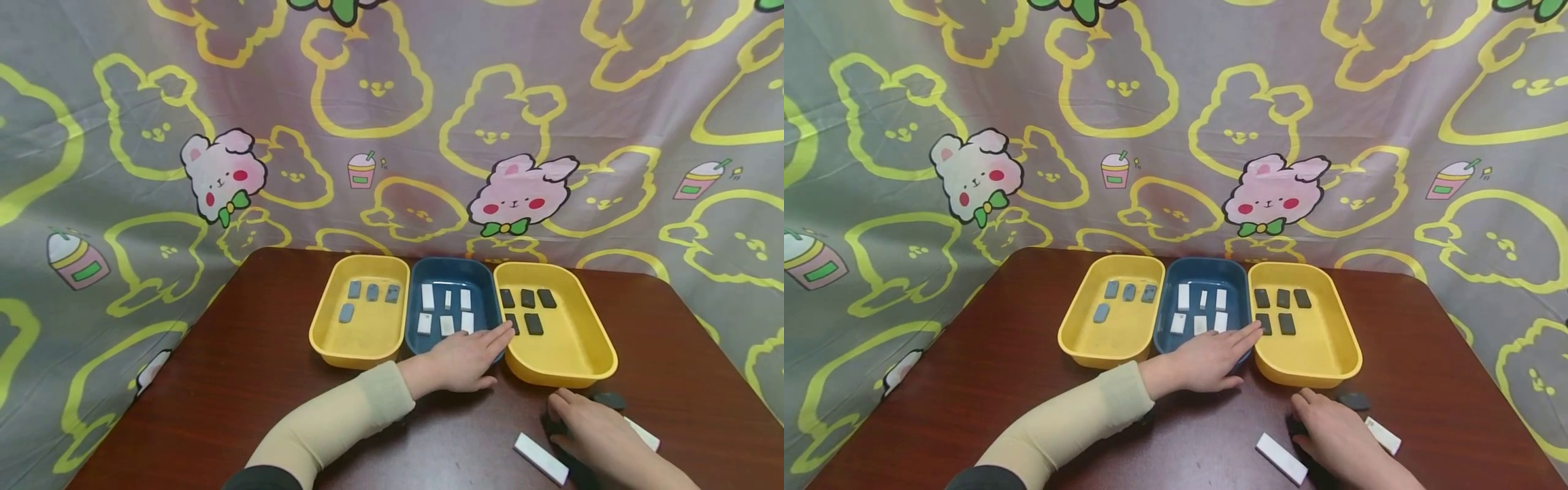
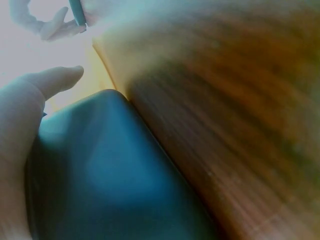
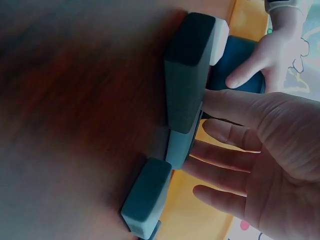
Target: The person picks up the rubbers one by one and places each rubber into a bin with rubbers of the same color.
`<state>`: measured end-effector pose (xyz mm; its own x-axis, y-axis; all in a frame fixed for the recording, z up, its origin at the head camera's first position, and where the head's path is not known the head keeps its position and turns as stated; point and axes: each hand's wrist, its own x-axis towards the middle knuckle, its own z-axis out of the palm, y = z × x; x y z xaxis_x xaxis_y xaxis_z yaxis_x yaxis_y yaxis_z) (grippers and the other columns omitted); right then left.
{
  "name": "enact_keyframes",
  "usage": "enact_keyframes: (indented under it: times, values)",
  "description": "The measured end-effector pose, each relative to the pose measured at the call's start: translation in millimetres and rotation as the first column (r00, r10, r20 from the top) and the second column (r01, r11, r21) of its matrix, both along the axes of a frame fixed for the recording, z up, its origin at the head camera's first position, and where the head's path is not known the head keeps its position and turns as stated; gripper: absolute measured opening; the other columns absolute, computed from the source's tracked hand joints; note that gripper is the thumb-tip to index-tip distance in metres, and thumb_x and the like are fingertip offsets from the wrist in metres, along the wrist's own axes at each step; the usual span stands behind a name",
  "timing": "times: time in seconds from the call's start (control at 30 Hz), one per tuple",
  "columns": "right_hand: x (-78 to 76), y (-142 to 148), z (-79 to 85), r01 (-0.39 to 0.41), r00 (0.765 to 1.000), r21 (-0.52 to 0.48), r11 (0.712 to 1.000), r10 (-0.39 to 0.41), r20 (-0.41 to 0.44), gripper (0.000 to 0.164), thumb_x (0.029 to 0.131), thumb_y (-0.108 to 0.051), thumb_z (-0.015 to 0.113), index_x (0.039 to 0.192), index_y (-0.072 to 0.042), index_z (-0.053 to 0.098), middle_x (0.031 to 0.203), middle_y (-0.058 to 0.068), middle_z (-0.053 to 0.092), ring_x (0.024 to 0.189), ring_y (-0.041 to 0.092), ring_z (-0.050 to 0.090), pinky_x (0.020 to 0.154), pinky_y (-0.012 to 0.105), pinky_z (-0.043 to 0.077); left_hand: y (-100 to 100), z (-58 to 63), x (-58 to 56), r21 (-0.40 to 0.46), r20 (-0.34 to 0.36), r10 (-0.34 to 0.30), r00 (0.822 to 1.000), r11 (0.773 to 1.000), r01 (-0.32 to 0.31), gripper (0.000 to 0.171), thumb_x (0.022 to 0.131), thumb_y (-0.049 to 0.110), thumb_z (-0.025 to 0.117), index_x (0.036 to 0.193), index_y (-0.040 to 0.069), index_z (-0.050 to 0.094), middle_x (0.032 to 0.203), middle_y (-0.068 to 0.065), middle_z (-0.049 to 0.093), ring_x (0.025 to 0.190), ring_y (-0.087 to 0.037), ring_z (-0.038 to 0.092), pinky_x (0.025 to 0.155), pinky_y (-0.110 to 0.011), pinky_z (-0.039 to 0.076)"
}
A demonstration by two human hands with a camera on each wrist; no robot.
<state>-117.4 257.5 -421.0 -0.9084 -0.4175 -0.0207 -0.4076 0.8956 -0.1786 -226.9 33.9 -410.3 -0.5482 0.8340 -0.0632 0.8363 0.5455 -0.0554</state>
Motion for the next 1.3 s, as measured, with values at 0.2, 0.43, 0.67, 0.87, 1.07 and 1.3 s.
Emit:
enact_keyframes:
  times: [0.2,0.43,0.67,0.87,1.07,1.3]
  values:
    - [-1.5,-1.3,-0.3,0.018,1.000,0.003,1.000,-0.018,0.013,0.041,0.067,-0.020,0.089,0.081,-0.022,0.051,0.075,-0.014,0.043,0.057,0.002,0.039,0.050,0.026,0.039,-0.1,-0.2,0.6,-0.005,-0.013,-0.006,1.000,1.000,0.006,0.085,0.095,0.051,0.053,0.157,0.014,0.008,0.162,0.002,0.003,0.135,-0.008,0.036,0.100,-0.032,0.041]
    - [0.5,5.6,7.7,-0.064,0.998,-0.062,0.996,0.063,-0.019,0.040,0.068,-0.021,0.088,0.083,-0.022,0.051,0.077,-0.016,0.043,0.059,0.000,0.040,0.051,0.025,0.039,0.3,-0.7,1.0,-0.011,-0.013,-0.008,1.000,1.000,0.008,0.085,0.095,0.051,0.053,0.157,0.015,0.006,0.162,0.002,0.002,0.135,-0.008,0.035,0.101,-0.033,0.041]
    - [3.4,10.5,27.4,-0.183,0.981,-0.131,0.974,0.172,-0.088,0.041,0.068,-0.021,0.087,0.086,-0.025,0.050,0.077,-0.021,0.042,0.062,-0.003,0.040,0.052,0.023,0.038,0.7,-0.2,0.9,-0.018,-0.008,-0.001,1.000,1.000,0.001,0.086,0.095,0.051,0.052,0.157,0.015,0.006,0.162,0.003,0.002,0.136,-0.008,0.034,0.102,-0.033,0.040]
    - [2.2,11.9,49.1,-0.211,0.969,-0.121,0.970,0.191,-0.155,0.046,0.063,-0.017,0.089,0.088,-0.024,0.051,0.076,-0.022,0.041,0.062,-0.004,0.039,0.052,0.023,0.039,0.2,0.0,0.9,-0.015,-0.013,-0.001,1.000,1.000,0.001,0.086,0.095,0.051,0.053,0.157,0.015,0.006,0.162,0.002,0.002,0.135,-0.008,0.035,0.101,-0.032,0.040]
    - [-4.0,13.4,73.2,-0.152,0.973,-0.114,0.982,0.128,-0.191,0.044,0.065,-0.018,0.089,0.090,-0.024,0.053,0.080,-0.020,0.048,0.061,-0.005,0.041,0.052,0.021,0.040,-0.6,-0.2,1.1,-0.007,-0.009,-0.004,1.000,1.000,0.004,0.086,0.095,0.051,0.054,0.157,0.015,0.006,0.162,0.002,0.002,0.135,-0.008,0.035,0.101,-0.032,0.040]
    - [-17.2,12.7,91.2,-0.016,0.977,-0.079,0.997,-0.002,-0.215,0.044,0.065,-0.017,0.090,0.091,-0.020,0.055,0.084,-0.010,0.058,0.061,0.003,0.042,0.052,0.024,0.038,-0.5,0.5,1.1,0.001,0.000,-0.007,1.000,1.000,0.007,0.086,0.095,0.050,0.054,0.157,0.015,0.006,0.162,0.002,0.002,0.134,-0.008,0.036,0.101,-0.032,0.040]
